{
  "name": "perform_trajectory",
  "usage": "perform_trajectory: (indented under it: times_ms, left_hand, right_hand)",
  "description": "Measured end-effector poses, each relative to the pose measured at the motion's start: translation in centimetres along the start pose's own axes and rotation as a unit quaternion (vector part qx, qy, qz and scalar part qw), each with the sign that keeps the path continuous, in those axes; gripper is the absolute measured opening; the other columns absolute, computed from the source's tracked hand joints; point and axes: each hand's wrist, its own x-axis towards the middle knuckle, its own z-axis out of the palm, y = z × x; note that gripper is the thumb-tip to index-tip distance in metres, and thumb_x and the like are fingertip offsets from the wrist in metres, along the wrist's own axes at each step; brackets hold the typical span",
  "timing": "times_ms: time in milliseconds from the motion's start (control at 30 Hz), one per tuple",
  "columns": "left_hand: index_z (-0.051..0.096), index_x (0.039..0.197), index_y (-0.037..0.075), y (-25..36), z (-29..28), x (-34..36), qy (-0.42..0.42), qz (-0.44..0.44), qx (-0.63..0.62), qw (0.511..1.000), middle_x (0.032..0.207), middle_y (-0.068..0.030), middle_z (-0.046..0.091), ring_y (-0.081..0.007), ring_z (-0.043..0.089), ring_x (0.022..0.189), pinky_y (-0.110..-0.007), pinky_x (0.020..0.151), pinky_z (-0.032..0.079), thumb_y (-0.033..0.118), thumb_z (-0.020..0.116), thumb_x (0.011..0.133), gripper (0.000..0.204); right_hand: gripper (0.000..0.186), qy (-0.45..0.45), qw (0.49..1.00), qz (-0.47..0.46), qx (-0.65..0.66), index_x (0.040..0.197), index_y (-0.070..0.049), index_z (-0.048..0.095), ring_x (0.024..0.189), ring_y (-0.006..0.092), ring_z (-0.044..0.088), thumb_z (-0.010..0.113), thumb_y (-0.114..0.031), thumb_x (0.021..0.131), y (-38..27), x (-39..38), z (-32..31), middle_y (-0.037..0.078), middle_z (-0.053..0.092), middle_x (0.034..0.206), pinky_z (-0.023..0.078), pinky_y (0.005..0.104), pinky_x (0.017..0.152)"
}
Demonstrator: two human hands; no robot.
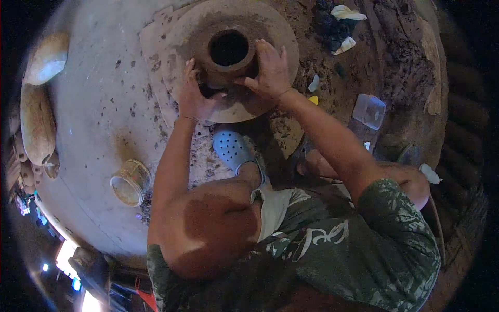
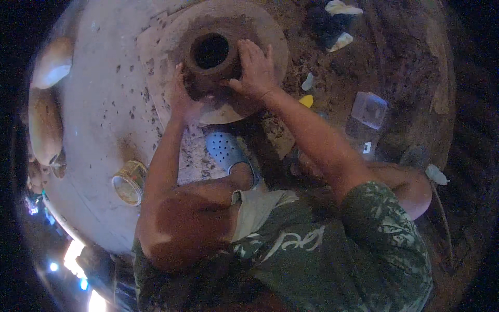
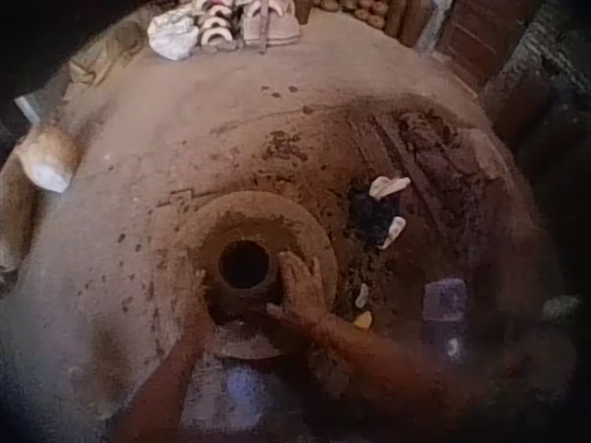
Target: The person shapes a clay vessel on a pottery wheel by hand, using their fingers to smooth the internal and external walls while the wheel rotates.
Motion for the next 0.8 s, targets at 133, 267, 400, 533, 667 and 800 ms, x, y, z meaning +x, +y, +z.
perform_trajectory:
  times_ms: [133,267,400,533,667,800]
  left_hand:
    - [0.035,0.144,-0.005,-1.0,-0.4,0.0,-0.003,0.018,0.01,1.0,0.162,-0.0275,0.031,-0.0444,0.033,0.15,-0.048,0.12,0.037,0.053,0.093,0.065,0.113]
    - [0.035,0.146,-0.006,-1.2,-0.6,0.3,-0.019,-0.004,-0.011,1.0,0.162,-0.0276,0.031,-0.0433,0.035,0.149,-0.047,0.118,0.039,0.053,0.095,0.061,0.119]
    - [0.035,0.147,-0.006,-0.3,-0.7,0.6,-0.025,-0.01,0.026,0.999,0.162,-0.0278,0.033,-0.0433,0.037,0.148,-0.047,0.117,0.04,0.056,0.093,0.062,0.12]
    - [0.032,0.15,-0.007,0.4,-0.5,0.2,-0.056,-0.088,-0.049,0.993,0.162,-0.028,0.031,-0.0435,0.033,0.15,-0.048,0.119,0.037,0.054,0.091,0.067,0.119]
    - [0.026,0.154,-0.009,2.4,0.9,-1.2,0.044,-0.032,0.021,0.998,0.162,-0.029,0.03,-0.0448,0.031,0.15,-0.048,0.122,0.031,0.049,0.088,0.073,0.117]
    - [0.023,0.154,-0.012,4.8,2.4,-2.1,0.061,-0.101,0.014,0.993,0.161,-0.0303,0.031,-0.046,0.031,0.15,-0.049,0.123,0.029,0.036,0.078,0.088,0.098]
  right_hand:
    - [0.11,-0.021,0.999,-0.033,0.005,0.152,-0.008,0.043,0.141,0.0346,0.047,0.084,-0.067,0.068,1.4,0.5,-1.0,0.017,0.052,0.149,0.02,0.0661,0.121]
    - [0.083,-0.04,0.996,-0.075,0.021,0.143,-0.016,0.058,0.138,0.0316,0.051,0.083,-0.057,0.075,3.6,2.0,-2.2,0.01,0.063,0.137,0.022,0.0636,0.121]
    - [0.05,-0.027,0.985,-0.169,0.01,0.129,-0.016,0.071,0.131,0.0295,0.057,0.08,-0.04,0.086,6.9,4.6,-3.4,0.005,0.07,0.128,0.038,0.0523,0.114]
    - [0.039,-0.11,0.986,-0.032,0.118,0.132,-0.012,0.07,0.113,0.037,0.066,0.069,-0.024,0.095,6.1,4.7,-4.4,0.014,0.071,0.123,0.053,0.0446,0.097]
    - [0.049,-0.168,0.969,0.104,0.151,0.146,-0.011,0.057,0.103,0.0458,0.067,0.06,-0.019,0.097,2.7,1.0,-3.4,0.023,0.071,0.114,0.055,0.0477,0.091]
    - [0.066,-0.166,0.966,0.155,0.12,0.159,-0.01,0.038,0.102,0.0477,0.067,0.058,-0.02,0.097,-1.3,-2.9,-1.7,0.029,0.069,0.112,0.054,0.0508,0.089]
